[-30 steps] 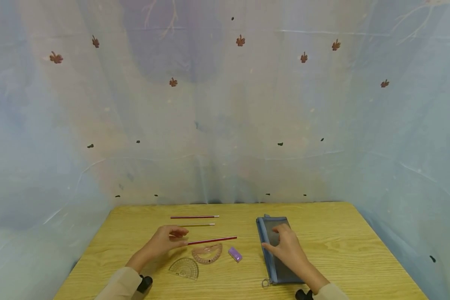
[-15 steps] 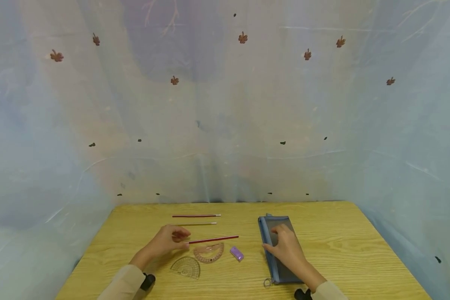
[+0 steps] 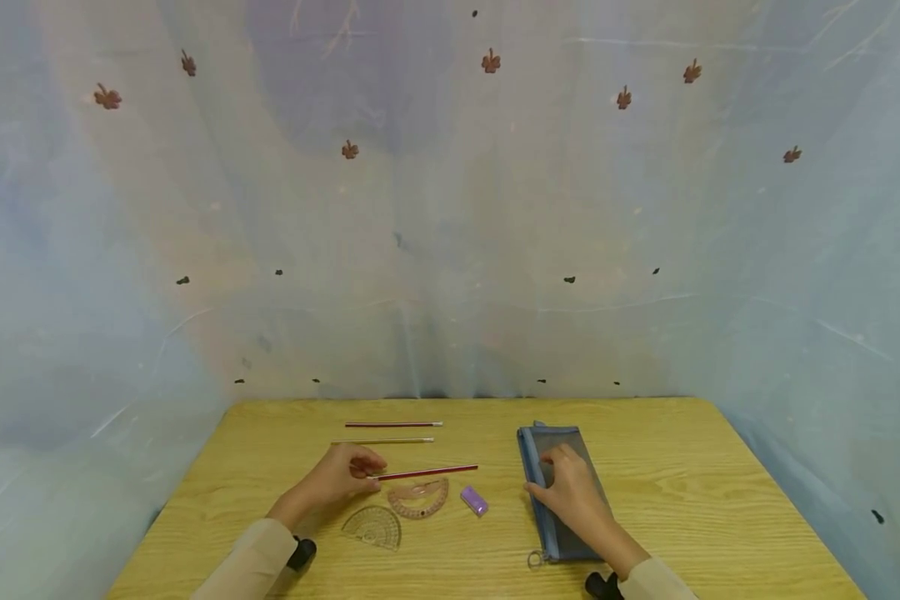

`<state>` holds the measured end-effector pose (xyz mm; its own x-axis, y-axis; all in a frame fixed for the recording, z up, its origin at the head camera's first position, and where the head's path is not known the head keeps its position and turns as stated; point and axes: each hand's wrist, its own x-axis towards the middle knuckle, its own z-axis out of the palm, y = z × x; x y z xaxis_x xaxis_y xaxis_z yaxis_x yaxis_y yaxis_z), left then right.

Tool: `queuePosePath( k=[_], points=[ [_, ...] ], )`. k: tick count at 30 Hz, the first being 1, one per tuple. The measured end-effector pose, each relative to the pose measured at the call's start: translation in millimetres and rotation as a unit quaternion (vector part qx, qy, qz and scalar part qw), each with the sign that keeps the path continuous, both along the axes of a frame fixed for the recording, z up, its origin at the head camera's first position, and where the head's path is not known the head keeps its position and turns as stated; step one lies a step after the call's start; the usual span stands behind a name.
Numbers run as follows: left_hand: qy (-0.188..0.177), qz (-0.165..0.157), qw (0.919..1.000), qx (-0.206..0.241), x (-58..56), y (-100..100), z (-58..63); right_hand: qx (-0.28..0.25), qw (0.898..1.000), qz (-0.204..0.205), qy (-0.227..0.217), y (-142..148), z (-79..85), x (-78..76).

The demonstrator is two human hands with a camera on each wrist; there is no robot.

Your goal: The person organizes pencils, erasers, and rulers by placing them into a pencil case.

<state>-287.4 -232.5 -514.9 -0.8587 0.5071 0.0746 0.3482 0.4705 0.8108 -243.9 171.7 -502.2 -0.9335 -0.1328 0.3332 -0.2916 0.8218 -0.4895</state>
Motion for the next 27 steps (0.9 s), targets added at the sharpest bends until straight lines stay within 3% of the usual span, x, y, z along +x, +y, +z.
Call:
queuePosePath(
  k=[7,13,20,27],
  points=[
    [0.037,0.001,0.9989,-0.030,0.8,0.3,-3.6,0.004,1.000,0.002,0.006,0.2,-1.0,-1.6],
    [0.044,-0.006,0.9984,-0.034,-1.1,0.3,-2.4,0.005,1.000,0.003,0.016,-1.1,-0.2,-2.6],
    [0.043,-0.008,0.9985,-0.033,-3.3,-0.9,-3.5,-0.045,0.999,-0.002,0.007,0.2,-0.3,-2.2],
    [0.052,-0.009,0.9972,-0.053,-3.3,-1.3,-4.0,-0.054,0.998,0.006,0.022,1.5,-1.8,0.7]
  ],
)
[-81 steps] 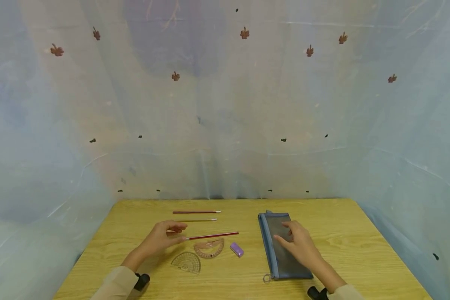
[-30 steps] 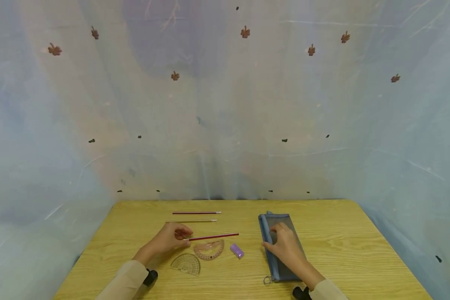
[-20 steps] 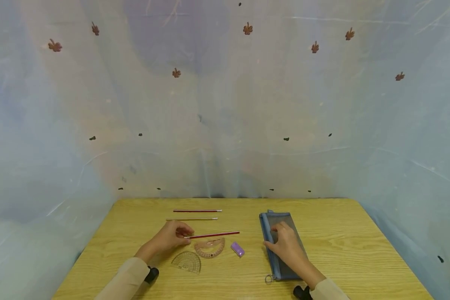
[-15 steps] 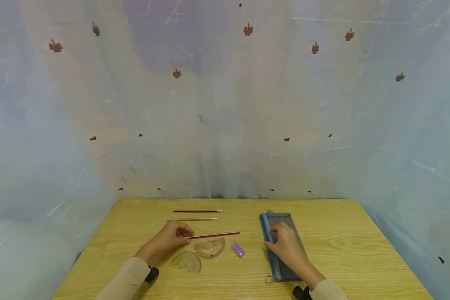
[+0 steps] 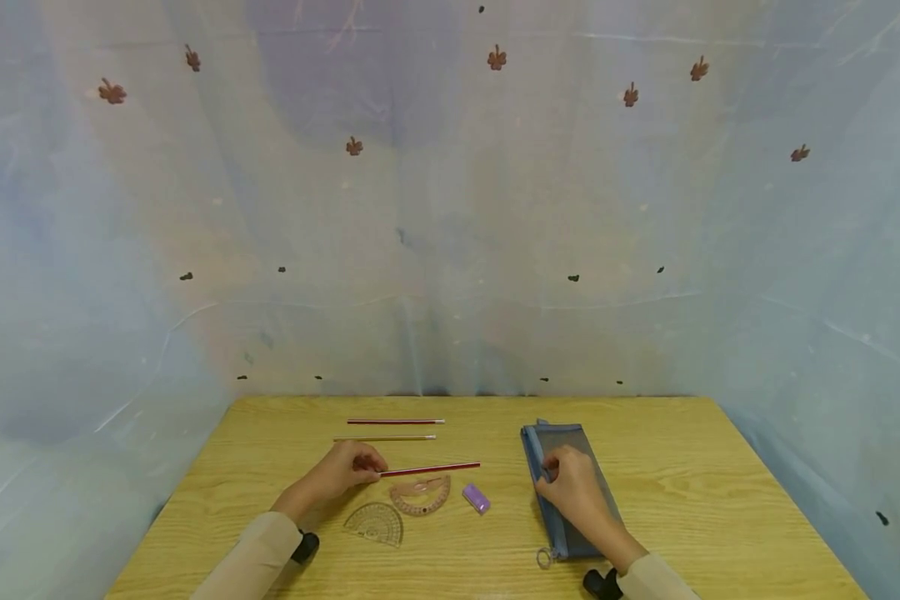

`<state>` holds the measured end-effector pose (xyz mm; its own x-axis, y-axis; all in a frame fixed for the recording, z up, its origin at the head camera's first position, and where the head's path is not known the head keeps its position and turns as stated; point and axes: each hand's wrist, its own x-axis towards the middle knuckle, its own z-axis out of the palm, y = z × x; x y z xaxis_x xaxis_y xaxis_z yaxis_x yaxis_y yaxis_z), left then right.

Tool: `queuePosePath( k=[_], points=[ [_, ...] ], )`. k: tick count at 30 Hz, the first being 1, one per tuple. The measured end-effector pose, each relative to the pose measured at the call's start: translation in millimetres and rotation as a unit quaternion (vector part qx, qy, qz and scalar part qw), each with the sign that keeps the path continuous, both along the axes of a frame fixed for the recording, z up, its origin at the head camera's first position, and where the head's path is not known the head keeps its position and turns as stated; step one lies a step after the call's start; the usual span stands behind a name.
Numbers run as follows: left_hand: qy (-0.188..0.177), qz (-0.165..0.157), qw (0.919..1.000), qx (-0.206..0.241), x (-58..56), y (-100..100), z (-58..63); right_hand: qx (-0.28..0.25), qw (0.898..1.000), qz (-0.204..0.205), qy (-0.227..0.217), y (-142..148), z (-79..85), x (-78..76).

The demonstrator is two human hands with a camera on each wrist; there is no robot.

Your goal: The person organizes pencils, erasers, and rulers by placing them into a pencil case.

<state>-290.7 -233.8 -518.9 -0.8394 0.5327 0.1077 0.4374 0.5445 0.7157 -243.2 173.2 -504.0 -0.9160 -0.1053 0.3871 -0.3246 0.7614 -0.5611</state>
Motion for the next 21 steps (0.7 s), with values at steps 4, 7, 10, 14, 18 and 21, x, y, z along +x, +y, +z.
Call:
queuePosePath(
  k=[4,7,10,14,18,21],
  points=[
    [0.000,0.007,1.0000,-0.006,-1.4,0.1,-1.8,-0.007,1.000,0.000,0.006,0.8,0.1,1.6],
    [-0.007,0.012,0.9999,-0.001,-3.3,0.6,-3.6,-0.009,1.000,-0.002,0.009,0.6,0.1,1.0],
    [-0.010,0.015,0.9998,0.007,-3.3,0.6,-4.8,-0.009,1.000,-0.003,0.005,0.0,-0.1,0.6],
    [-0.011,0.015,0.9998,0.013,-1.7,1.0,-4.3,-0.009,1.000,-0.003,0.004,0.0,-0.4,1.5],
    [-0.010,0.016,0.9997,0.012,-1.3,1.9,-2.5,-0.009,1.000,-0.002,0.007,-0.4,0.0,1.8],
    [-0.010,0.019,0.9997,0.014,-0.7,2.0,-0.8,-0.007,1.000,-0.004,0.008,-0.9,0.3,0.9]
  ],
)
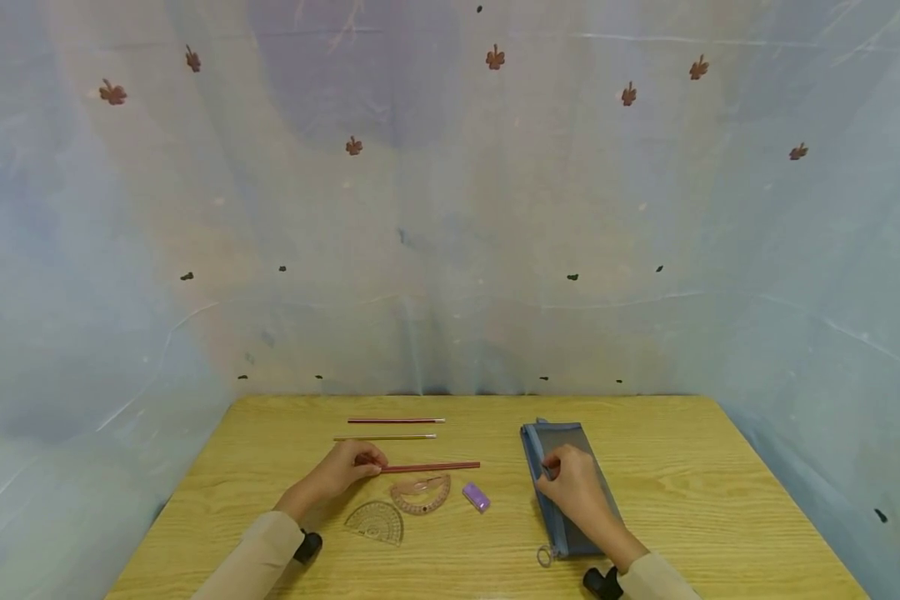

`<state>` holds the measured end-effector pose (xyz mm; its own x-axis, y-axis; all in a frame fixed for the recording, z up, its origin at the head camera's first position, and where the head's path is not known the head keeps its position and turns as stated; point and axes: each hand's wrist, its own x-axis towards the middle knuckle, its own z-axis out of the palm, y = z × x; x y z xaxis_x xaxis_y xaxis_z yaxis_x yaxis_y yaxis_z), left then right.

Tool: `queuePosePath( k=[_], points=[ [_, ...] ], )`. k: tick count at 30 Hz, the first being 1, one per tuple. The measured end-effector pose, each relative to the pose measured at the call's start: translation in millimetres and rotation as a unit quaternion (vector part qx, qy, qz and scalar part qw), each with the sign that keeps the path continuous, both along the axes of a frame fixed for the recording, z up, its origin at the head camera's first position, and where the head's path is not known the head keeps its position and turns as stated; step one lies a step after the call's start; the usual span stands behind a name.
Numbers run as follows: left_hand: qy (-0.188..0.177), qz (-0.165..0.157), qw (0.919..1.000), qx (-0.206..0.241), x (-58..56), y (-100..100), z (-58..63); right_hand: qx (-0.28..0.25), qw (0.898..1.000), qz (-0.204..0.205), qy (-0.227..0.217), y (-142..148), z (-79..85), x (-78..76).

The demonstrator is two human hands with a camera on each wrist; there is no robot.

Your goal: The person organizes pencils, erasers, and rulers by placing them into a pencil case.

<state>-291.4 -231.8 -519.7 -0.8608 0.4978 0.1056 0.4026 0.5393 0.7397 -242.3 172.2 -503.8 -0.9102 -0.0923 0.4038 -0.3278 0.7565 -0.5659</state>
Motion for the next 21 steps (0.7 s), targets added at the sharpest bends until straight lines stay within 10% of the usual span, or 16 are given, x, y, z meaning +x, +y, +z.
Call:
queuePosePath(
  k=[21],
  points=[
    [-0.004,-0.003,0.9997,0.022,3.0,8,10.3,0.005,1.000,-0.006,0.000,-1,1.2,-0.6]
  ],
)
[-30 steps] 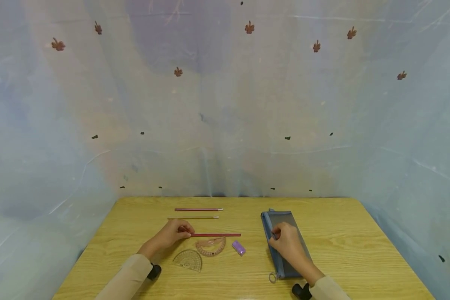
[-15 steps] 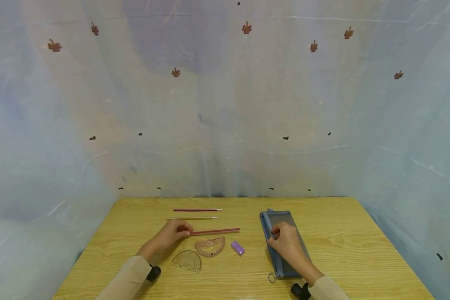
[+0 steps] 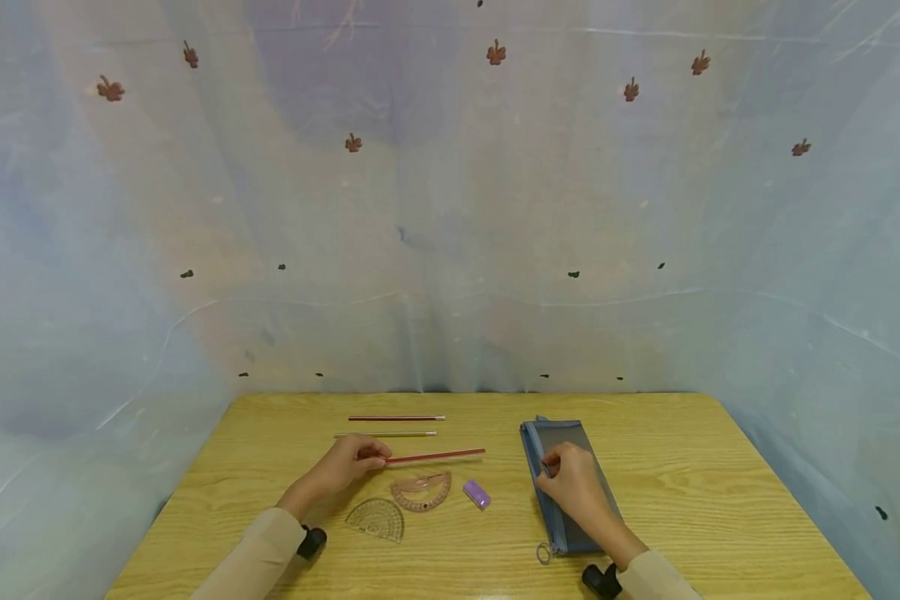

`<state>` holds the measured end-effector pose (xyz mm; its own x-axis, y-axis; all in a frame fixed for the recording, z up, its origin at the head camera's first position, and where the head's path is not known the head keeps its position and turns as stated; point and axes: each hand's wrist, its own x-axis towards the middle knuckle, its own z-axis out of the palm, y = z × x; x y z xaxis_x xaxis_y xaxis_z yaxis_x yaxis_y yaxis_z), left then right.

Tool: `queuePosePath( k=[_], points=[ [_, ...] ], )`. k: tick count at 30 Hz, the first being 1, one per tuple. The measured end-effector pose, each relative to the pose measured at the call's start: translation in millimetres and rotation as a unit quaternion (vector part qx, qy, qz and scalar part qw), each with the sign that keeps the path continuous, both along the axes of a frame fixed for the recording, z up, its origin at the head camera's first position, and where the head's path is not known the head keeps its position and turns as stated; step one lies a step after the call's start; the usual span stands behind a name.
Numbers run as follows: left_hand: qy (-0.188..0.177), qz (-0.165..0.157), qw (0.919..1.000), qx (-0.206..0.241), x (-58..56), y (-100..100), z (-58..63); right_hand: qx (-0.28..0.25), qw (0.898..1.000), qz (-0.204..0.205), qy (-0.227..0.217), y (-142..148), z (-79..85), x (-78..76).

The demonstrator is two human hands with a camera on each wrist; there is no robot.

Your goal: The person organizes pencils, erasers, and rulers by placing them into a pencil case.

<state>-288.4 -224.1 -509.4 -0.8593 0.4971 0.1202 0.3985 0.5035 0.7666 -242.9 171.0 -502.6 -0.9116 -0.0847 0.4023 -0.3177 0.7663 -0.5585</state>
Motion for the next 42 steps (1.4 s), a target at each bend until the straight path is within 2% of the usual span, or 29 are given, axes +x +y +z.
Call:
queuePosePath(
  k=[7,15,29,42],
  points=[
    [-0.007,0.004,1.0000,0.001,5.6,8,7.9,-0.006,1.000,0.000,-0.003,0,0.3,0.5],
    [-0.018,0.009,0.9998,0.006,7.3,13,10.1,-0.004,1.000,-0.001,-0.005,1,0.4,-0.3],
    [0.004,0.002,1.0000,0.004,10.8,25,11.8,-0.005,1.000,0.001,-0.007,-1,0.2,-2.6],
    [-0.005,0.006,0.9998,0.017,19.9,44,18.5,-0.015,1.000,0.006,-0.016,-3,2.4,-1.5]
  ],
)
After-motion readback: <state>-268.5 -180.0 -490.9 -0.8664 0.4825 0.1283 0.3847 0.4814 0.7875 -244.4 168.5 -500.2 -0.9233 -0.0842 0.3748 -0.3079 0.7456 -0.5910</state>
